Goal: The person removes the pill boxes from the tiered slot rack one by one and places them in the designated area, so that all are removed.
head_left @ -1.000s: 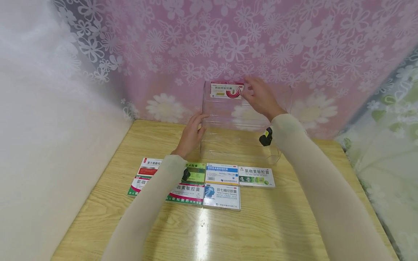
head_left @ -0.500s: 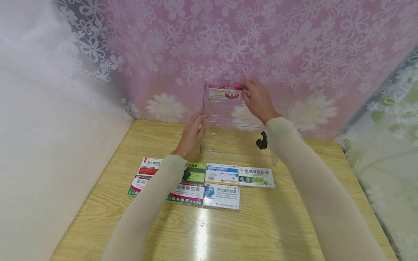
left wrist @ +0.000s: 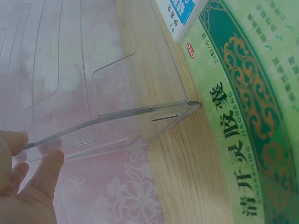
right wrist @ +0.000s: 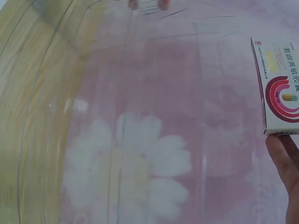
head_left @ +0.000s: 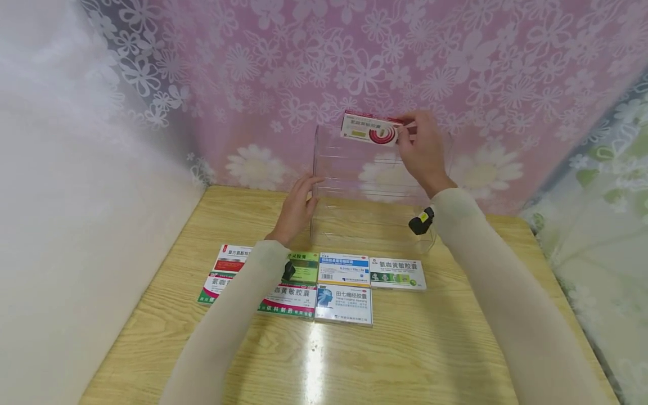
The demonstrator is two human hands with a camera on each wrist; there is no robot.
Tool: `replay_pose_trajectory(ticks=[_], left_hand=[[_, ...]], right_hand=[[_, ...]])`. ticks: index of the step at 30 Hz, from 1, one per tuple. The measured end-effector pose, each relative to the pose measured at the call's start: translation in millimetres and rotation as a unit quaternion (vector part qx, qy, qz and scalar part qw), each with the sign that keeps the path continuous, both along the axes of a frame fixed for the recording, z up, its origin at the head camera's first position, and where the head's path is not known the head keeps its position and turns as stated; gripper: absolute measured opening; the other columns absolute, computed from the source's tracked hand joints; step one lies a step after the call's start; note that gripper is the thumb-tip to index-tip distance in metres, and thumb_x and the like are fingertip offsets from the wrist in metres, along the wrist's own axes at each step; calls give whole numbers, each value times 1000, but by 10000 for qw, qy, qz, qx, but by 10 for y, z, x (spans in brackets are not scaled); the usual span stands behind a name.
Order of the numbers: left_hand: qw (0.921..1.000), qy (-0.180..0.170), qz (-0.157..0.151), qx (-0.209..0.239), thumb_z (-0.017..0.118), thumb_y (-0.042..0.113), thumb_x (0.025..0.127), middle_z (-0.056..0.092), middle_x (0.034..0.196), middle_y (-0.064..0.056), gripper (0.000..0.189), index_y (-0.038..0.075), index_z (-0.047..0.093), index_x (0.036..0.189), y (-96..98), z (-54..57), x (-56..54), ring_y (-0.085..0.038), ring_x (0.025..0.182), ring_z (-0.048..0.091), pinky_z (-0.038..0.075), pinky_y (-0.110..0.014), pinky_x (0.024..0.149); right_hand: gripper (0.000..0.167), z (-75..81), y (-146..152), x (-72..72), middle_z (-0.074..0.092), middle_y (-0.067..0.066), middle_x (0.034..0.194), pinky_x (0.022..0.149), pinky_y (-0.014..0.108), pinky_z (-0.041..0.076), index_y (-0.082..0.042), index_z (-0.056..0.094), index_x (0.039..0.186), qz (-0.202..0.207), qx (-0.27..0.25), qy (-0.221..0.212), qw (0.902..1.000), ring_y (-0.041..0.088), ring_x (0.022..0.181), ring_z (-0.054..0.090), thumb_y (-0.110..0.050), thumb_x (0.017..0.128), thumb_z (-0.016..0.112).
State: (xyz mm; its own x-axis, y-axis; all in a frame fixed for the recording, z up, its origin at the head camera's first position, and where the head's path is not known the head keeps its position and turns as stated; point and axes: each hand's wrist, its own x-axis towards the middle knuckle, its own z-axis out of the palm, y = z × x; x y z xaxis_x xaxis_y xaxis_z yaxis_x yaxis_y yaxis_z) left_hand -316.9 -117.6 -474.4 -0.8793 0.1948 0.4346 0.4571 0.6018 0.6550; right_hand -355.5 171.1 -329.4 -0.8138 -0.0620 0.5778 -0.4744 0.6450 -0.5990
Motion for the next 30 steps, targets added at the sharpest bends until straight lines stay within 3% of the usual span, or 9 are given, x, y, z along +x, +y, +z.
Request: replay_pose_trajectory(ticks=[3, 6, 12, 19, 26, 30], left_hand=[[10000, -30, -45, 52, 60, 5, 112, 36, 175, -13, 48, 16, 53, 158, 9, 6, 7, -33, 154, 49, 56, -42, 115], [9999, -104, -71, 111, 59, 5, 112, 35, 176, -11, 49, 18, 52, 159, 14, 7, 11, -32, 154, 50, 56, -40, 116], [9997, -161, -64, 158, 59, 6, 112, 33, 177, -13, 48, 17, 52, 159, 9, 1, 21, -32, 152, 51, 56, -40, 116], [9996, -246, -61, 149, 57, 12, 114, 32, 177, -13, 47, 20, 51, 160, 2, -28, 35, -32, 152, 51, 55, -41, 117], [9995, -280, -36, 150, 58, 10, 113, 32, 177, -12, 48, 20, 52, 160, 10, -6, 25, -33, 152, 51, 56, -41, 116], [9995, -287, 5, 115, 58, 9, 113, 32, 177, -12, 48, 19, 52, 159, 5, 23, 18, -34, 155, 48, 56, -41, 116]], right_hand=[[33, 65, 176, 146, 61, 15, 135, 89, 17, 59, -3, 61, 141, -59, -203, -58, 9998, 19, 108, 66, -18, 114, 52], [35, 89, 359, 319, 62, 13, 136, 87, 11, 59, -5, 60, 144, -36, -209, -347, 9992, 13, 105, 65, -23, 115, 52], [41, -65, 745, 691, 63, 15, 139, 82, 10, 60, -4, 61, 146, 152, -69, -1112, 9937, 4, 101, 66, -30, 115, 53], [43, -526, 1167, 1219, 62, 21, 141, 80, 18, 64, -2, 57, 152, 801, -176, -2325, 9691, -6, 94, 72, -27, 117, 53], [42, -1040, 1370, 1701, 60, 32, 144, 83, 32, 68, 7, 55, 149, 1180, -353, -3219, 9387, -3, 100, 73, -20, 117, 53], [42, -1321, 1393, 1891, 61, 33, 143, 82, 40, 69, 8, 58, 147, 1175, -401, -3721, 9198, 7, 101, 76, -20, 116, 56]])
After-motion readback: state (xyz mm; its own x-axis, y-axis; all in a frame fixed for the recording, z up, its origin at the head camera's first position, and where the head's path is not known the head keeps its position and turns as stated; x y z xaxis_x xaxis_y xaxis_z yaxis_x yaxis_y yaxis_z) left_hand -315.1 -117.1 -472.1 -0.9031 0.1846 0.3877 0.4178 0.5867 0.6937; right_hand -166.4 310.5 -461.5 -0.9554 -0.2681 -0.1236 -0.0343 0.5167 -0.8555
